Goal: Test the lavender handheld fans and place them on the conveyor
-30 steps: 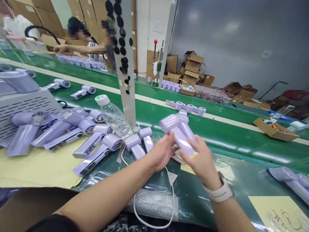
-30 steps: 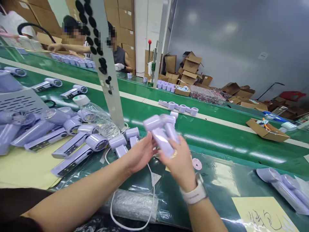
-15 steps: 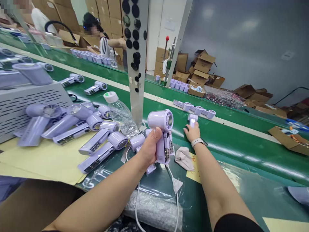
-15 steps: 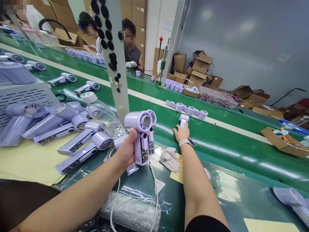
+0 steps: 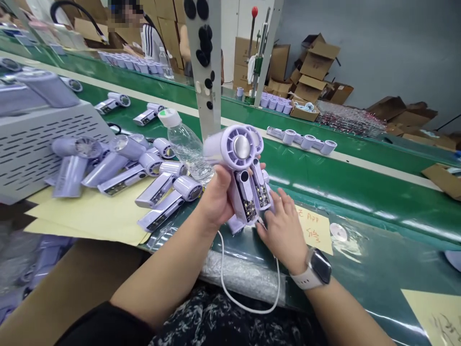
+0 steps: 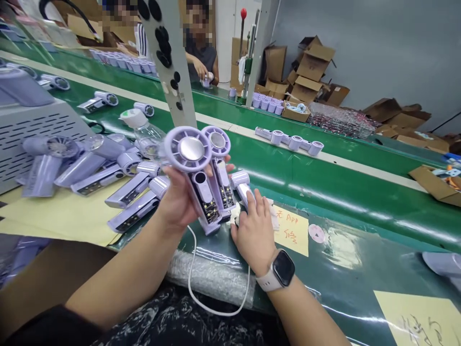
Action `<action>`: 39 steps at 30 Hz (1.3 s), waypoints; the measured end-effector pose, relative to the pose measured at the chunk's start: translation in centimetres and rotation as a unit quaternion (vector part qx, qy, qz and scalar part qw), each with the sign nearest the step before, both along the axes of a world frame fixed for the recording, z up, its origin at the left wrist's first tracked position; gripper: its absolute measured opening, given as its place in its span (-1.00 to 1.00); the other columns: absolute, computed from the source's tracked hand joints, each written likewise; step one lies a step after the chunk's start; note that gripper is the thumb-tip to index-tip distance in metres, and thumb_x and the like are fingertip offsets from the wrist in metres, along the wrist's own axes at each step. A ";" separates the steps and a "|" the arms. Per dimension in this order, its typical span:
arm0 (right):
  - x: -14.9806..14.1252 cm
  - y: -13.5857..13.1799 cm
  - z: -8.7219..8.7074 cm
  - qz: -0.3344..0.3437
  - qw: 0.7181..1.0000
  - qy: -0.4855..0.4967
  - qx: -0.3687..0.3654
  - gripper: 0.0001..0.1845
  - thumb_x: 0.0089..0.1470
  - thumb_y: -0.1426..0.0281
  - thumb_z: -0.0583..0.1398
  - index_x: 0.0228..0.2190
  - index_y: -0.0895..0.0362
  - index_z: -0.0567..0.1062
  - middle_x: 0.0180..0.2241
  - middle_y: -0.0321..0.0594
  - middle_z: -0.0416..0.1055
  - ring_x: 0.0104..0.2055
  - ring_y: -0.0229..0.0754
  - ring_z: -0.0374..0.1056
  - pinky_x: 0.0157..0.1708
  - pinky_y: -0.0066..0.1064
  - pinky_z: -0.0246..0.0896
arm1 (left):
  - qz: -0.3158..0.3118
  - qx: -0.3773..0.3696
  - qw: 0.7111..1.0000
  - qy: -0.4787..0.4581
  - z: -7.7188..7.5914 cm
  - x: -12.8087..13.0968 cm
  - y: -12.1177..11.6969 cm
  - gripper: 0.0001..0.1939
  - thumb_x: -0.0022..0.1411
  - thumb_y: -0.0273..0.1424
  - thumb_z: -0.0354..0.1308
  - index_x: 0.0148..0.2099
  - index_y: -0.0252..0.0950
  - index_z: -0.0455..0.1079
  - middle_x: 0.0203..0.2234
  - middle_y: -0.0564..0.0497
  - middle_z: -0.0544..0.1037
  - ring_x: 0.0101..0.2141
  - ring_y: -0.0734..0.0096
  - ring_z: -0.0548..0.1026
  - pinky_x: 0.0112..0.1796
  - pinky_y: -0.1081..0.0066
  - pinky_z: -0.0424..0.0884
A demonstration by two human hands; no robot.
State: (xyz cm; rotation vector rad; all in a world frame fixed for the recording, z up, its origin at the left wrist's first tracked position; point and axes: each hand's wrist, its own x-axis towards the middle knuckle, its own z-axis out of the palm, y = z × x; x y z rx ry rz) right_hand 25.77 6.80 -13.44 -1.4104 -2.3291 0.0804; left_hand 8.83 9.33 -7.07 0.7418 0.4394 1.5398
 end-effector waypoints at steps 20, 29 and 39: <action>-1.7 -4.3 1.4 -0.011 0.784 0.539 -0.308 -0.58 0.27 0.00 0.28 -0.40 0.08 0.46 -0.64 -0.40 0.31 -0.57 -0.27 0.20 -0.52 -0.41 0.05 | 0.030 -0.039 0.998 -0.041 -2.3 2.0 0.6 -0.23 -0.13 0.44 0.27 -0.46 -0.24 0.40 -0.14 -0.13 0.68 0.15 -0.16 0.54 -0.02 0.09 0.59; -1.9 -4.3 1.4 -0.022 0.788 0.535 -0.304 -0.57 0.27 -0.02 0.27 -0.39 0.08 0.46 -0.65 -0.39 0.33 -0.57 -0.24 0.21 -0.50 -0.39 0.08 | 0.037 -0.059 0.996 -0.055 -2.7 2.3 0.5 -0.21 -0.10 0.47 0.22 -0.46 -0.23 0.36 -0.19 -0.14 0.67 0.15 -0.18 0.54 0.00 0.04 0.58; -1.1 -3.4 2.2 0.049 0.844 0.487 -0.221 -0.66 0.39 0.13 0.18 -0.39 0.05 0.47 -0.29 -0.24 0.47 -0.21 -0.13 0.38 -0.16 -0.34 0.27 | 0.042 -0.075 0.992 -0.093 -2.0 2.1 0.3 -0.23 -0.03 0.45 0.18 -0.49 -0.22 0.32 -0.15 -0.11 0.69 0.10 -0.14 0.59 -0.04 0.06 0.60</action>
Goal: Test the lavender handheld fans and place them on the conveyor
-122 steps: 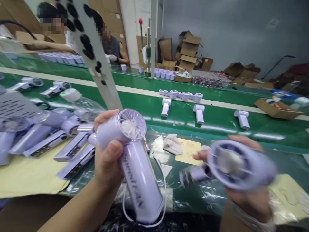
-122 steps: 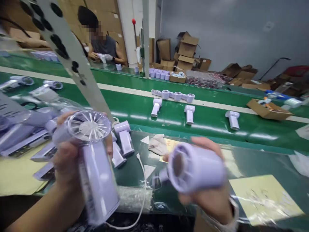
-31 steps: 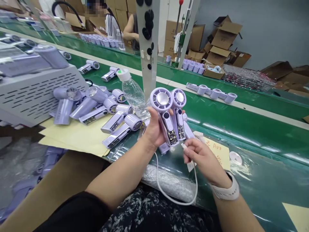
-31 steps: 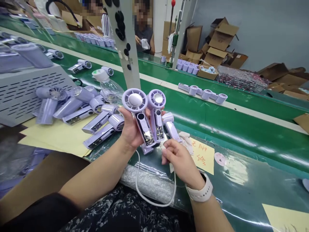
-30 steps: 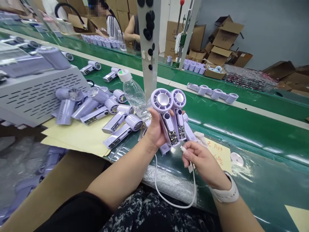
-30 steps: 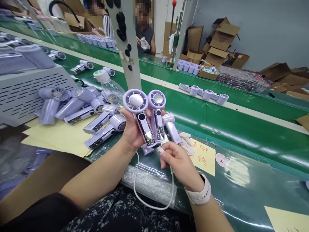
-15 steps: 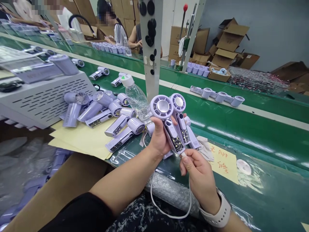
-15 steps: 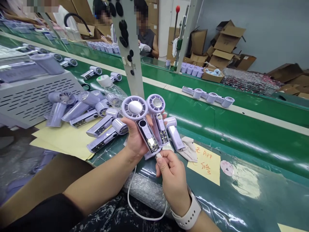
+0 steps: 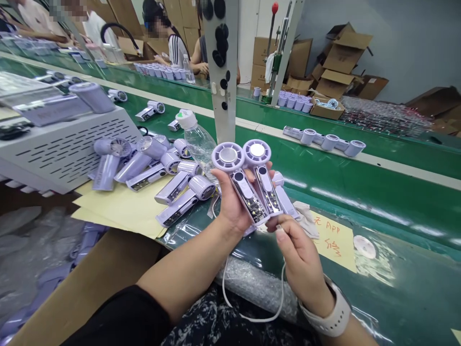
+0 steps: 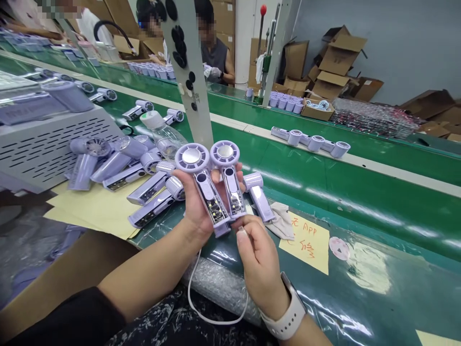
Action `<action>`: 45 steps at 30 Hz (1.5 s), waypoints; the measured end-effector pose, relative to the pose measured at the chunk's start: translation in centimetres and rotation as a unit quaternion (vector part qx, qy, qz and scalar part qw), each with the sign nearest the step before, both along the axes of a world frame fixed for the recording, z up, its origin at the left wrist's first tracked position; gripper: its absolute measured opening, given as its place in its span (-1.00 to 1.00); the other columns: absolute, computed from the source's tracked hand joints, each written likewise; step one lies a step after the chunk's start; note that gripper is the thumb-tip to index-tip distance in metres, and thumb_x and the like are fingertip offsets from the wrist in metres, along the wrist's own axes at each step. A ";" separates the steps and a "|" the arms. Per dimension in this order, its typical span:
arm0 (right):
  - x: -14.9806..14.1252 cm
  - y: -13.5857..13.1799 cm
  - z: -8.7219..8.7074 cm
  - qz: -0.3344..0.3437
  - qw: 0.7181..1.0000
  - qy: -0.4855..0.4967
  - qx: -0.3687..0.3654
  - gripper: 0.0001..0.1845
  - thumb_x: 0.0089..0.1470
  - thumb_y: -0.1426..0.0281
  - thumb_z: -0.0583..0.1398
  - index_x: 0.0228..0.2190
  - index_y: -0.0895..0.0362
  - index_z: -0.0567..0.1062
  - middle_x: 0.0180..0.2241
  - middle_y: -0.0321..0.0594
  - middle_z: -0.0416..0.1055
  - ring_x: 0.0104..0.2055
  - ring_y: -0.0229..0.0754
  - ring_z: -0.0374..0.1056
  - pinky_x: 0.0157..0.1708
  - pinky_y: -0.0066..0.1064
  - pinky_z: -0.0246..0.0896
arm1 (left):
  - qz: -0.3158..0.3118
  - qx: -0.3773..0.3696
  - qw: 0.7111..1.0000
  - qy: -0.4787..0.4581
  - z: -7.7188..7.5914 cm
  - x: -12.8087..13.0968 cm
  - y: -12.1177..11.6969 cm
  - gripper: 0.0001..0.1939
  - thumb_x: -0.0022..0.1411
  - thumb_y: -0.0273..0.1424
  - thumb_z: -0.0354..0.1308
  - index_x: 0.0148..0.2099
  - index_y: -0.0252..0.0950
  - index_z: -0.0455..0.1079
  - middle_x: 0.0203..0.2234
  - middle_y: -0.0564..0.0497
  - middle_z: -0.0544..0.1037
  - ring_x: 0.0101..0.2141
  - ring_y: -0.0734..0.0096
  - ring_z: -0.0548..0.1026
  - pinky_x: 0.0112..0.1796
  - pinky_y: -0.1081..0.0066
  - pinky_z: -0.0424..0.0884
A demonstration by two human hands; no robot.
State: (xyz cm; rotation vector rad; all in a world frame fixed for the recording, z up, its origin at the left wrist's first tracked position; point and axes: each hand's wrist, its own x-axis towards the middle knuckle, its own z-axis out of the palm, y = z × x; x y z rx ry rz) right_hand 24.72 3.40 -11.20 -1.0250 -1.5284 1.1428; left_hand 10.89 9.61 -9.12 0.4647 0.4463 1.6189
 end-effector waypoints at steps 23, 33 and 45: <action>3.5 2.4 -1.1 -0.106 0.958 -0.230 0.135 -0.80 0.31 0.28 0.18 -0.28 0.10 0.57 -0.05 0.00 0.44 0.06 0.11 0.37 0.09 0.03 0.26 | 0.036 0.031 0.998 0.039 -0.1 -0.8 0.7 -0.27 0.01 0.39 0.24 -0.49 -0.24 0.40 -0.21 -0.10 0.64 0.01 -0.04 0.61 -0.09 0.14 0.59; 7.6 4.7 -1.7 -0.302 0.868 -0.331 0.211 -0.81 0.23 0.46 0.17 -0.43 0.11 0.51 -0.10 0.09 0.49 0.04 0.23 0.37 0.09 0.29 0.24 | -0.214 0.045 0.974 0.061 -0.6 0.4 -0.8 -0.22 -0.15 0.41 0.31 -0.50 -0.28 0.38 -0.28 -0.15 0.65 -0.15 0.00 0.67 -0.24 0.16 0.63; 6.0 3.5 0.9 -0.013 0.977 0.188 -0.098 -0.31 0.10 0.05 0.44 0.19 -0.17 0.36 0.10 -0.18 0.53 -0.16 -0.09 0.55 -0.24 -0.23 0.55 | -0.386 0.032 0.907 0.168 -2.8 2.0 -2.5 -0.14 -0.19 0.49 0.21 -0.49 -0.30 0.39 -0.55 -0.04 0.52 -0.55 0.40 0.45 -0.55 0.44 0.36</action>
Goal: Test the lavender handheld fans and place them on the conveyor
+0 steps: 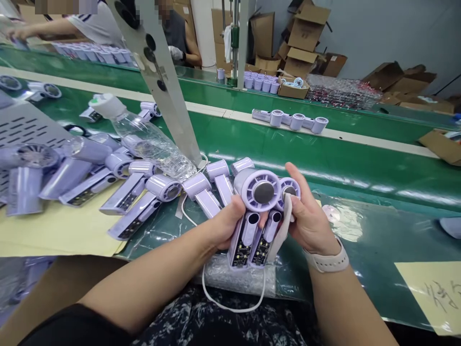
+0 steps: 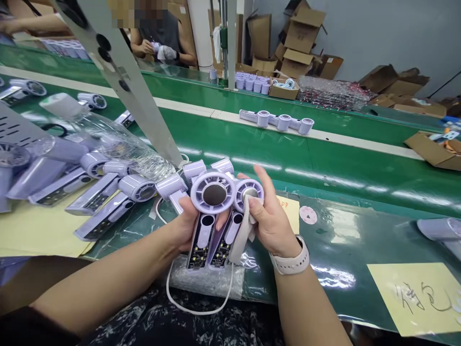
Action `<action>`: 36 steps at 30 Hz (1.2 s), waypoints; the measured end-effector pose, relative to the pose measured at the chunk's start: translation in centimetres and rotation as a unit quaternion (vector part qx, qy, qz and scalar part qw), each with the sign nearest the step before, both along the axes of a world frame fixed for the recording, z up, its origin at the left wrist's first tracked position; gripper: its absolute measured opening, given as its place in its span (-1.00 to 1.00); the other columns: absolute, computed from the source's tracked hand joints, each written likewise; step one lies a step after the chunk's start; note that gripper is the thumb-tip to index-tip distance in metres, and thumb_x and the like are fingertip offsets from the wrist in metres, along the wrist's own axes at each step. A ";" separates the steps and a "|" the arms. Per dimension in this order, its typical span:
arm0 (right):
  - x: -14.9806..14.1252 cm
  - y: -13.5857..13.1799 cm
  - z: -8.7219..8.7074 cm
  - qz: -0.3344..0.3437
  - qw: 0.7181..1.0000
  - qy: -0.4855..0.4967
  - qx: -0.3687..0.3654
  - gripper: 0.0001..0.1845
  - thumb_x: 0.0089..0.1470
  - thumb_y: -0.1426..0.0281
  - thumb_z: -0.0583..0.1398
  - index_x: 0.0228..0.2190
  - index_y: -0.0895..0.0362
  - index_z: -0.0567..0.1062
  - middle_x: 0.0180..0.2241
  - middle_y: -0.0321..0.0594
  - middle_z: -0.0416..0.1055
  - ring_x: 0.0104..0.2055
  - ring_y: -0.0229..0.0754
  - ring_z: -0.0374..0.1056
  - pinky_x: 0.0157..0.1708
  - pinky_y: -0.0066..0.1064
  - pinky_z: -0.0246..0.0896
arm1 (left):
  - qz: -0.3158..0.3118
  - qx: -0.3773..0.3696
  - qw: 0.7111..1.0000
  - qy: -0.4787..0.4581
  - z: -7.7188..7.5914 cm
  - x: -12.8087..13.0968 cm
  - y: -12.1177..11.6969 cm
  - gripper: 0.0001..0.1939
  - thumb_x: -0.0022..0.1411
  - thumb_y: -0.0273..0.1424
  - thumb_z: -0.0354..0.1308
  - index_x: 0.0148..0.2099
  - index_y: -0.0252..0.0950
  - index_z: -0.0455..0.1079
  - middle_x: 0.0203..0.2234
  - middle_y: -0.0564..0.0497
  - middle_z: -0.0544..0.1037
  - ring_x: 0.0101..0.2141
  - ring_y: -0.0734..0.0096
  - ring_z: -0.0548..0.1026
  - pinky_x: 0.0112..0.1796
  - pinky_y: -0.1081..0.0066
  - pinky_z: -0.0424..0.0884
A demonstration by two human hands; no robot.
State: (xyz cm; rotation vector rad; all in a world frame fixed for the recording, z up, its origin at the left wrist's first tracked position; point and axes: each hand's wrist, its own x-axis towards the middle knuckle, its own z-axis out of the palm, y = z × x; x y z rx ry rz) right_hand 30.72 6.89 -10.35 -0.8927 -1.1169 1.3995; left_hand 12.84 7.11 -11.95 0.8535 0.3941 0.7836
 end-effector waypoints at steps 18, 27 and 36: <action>3.8 0.6 2.2 0.028 0.967 -0.155 0.200 -0.68 0.29 0.01 0.28 -0.19 -0.08 0.71 0.14 -0.18 0.59 0.24 0.10 0.47 0.18 0.06 0.42 | -0.193 -0.143 0.970 -0.024 -1.0 0.1 0.4 -0.14 -0.15 0.45 0.23 -0.48 -0.36 0.47 -0.23 -0.19 0.67 -0.24 0.25 0.66 -0.23 0.40 0.58; 2.3 0.5 2.8 0.124 0.933 -0.311 0.129 -0.67 0.30 0.10 0.28 -0.02 -0.02 0.65 -0.01 -0.20 0.65 0.02 0.01 0.59 0.03 -0.16 0.49 | -0.216 -0.187 0.956 0.057 -2.3 0.6 -0.8 -0.18 0.04 0.43 0.10 -0.48 -0.34 0.44 -0.54 -0.07 0.54 -0.39 0.23 0.64 -0.39 0.36 0.54; 2.7 1.3 -0.2 -0.211 0.899 -0.370 0.099 -0.53 0.40 0.04 0.09 -0.11 0.09 0.64 -0.14 -0.01 0.66 -0.03 0.09 0.54 0.05 0.08 0.40 | -0.146 -0.084 0.985 0.018 -1.7 -0.2 0.2 -0.18 0.00 0.44 0.13 -0.48 -0.33 0.43 -0.51 -0.10 0.55 -0.28 0.18 0.65 -0.29 0.37 0.56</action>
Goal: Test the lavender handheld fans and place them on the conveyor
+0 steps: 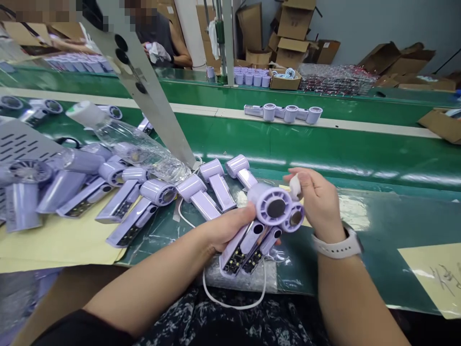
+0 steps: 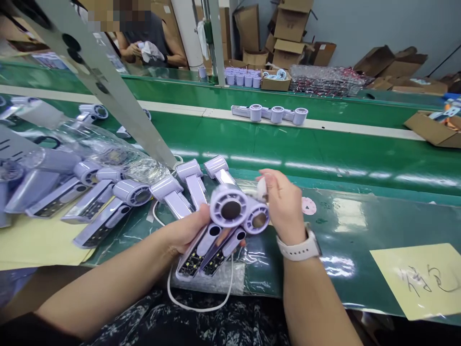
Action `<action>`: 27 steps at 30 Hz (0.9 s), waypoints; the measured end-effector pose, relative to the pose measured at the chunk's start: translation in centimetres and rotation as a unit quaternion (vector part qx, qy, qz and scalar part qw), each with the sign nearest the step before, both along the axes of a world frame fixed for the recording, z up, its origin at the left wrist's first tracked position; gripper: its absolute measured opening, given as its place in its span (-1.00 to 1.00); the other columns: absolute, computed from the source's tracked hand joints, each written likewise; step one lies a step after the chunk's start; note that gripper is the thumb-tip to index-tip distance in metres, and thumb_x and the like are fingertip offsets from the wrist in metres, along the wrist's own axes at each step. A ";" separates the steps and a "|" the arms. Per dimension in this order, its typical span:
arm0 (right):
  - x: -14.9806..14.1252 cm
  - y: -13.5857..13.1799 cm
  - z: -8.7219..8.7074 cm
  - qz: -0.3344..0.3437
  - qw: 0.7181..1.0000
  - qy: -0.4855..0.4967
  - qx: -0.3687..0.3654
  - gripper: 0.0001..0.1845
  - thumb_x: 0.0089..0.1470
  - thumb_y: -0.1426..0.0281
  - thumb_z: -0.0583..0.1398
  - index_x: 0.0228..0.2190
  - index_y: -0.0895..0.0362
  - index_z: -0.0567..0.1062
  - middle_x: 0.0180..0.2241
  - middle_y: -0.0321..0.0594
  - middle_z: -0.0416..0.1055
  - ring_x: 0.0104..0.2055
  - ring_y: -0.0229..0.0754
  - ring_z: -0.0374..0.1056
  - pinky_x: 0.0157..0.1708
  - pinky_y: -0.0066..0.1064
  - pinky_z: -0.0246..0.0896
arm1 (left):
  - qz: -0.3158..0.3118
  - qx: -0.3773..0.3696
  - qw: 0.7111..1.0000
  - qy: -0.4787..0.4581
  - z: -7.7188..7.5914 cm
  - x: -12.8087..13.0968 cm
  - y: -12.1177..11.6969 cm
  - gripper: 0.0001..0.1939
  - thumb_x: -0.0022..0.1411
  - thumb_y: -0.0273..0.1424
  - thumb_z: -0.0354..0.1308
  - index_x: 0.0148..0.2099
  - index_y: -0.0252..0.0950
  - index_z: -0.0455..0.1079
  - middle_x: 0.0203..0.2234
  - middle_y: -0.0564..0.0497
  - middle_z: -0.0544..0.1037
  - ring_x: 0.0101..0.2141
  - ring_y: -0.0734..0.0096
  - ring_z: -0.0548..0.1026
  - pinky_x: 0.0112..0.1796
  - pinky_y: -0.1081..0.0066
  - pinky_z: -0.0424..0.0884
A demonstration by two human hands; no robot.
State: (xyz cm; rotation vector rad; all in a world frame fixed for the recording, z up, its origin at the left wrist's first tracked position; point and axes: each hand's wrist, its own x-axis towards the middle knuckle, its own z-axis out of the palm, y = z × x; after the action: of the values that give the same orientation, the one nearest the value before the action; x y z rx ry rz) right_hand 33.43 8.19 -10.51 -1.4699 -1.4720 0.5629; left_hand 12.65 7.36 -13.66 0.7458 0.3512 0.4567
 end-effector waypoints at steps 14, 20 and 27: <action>-2.9 -1.9 -0.5 0.227 0.916 0.307 -0.124 -0.48 -0.03 0.25 0.54 -0.07 -0.02 0.50 -0.24 -0.28 0.52 -0.25 -0.11 0.50 -0.19 -0.20 0.53 | 0.327 0.202 0.923 -0.003 3.5 -2.9 2.2 -0.54 0.15 0.03 0.42 -0.09 -0.19 0.56 -0.22 -0.05 0.62 -0.19 0.22 0.58 -0.07 0.22 0.53; -2.9 -2.2 0.5 0.264 0.890 0.354 -0.118 -0.61 0.15 0.14 0.41 -0.06 -0.03 0.47 -0.10 -0.19 0.51 -0.11 -0.04 0.50 -0.09 -0.12 0.54 | 0.269 0.167 0.948 -0.045 3.0 -1.8 1.6 -0.55 0.14 -0.31 0.48 0.00 -0.18 0.36 -0.25 0.05 0.50 -0.23 0.35 0.55 -0.16 0.30 0.54; -2.7 -2.0 0.8 0.235 0.895 0.354 -0.132 -0.65 0.15 0.18 0.41 -0.11 -0.02 0.47 -0.17 -0.24 0.50 -0.29 -0.14 0.48 -0.24 -0.21 0.55 | 0.247 0.201 0.947 -0.050 2.7 -2.2 2.0 -0.53 0.20 -0.23 0.42 0.03 -0.20 0.28 -0.31 0.10 0.45 -0.42 0.40 0.55 -0.41 0.35 0.55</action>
State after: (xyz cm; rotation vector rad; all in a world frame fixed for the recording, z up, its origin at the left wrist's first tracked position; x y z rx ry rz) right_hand 30.69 6.16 -9.73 -0.9111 -1.1633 1.4721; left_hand 10.41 9.31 -10.96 1.0282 0.3534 1.0596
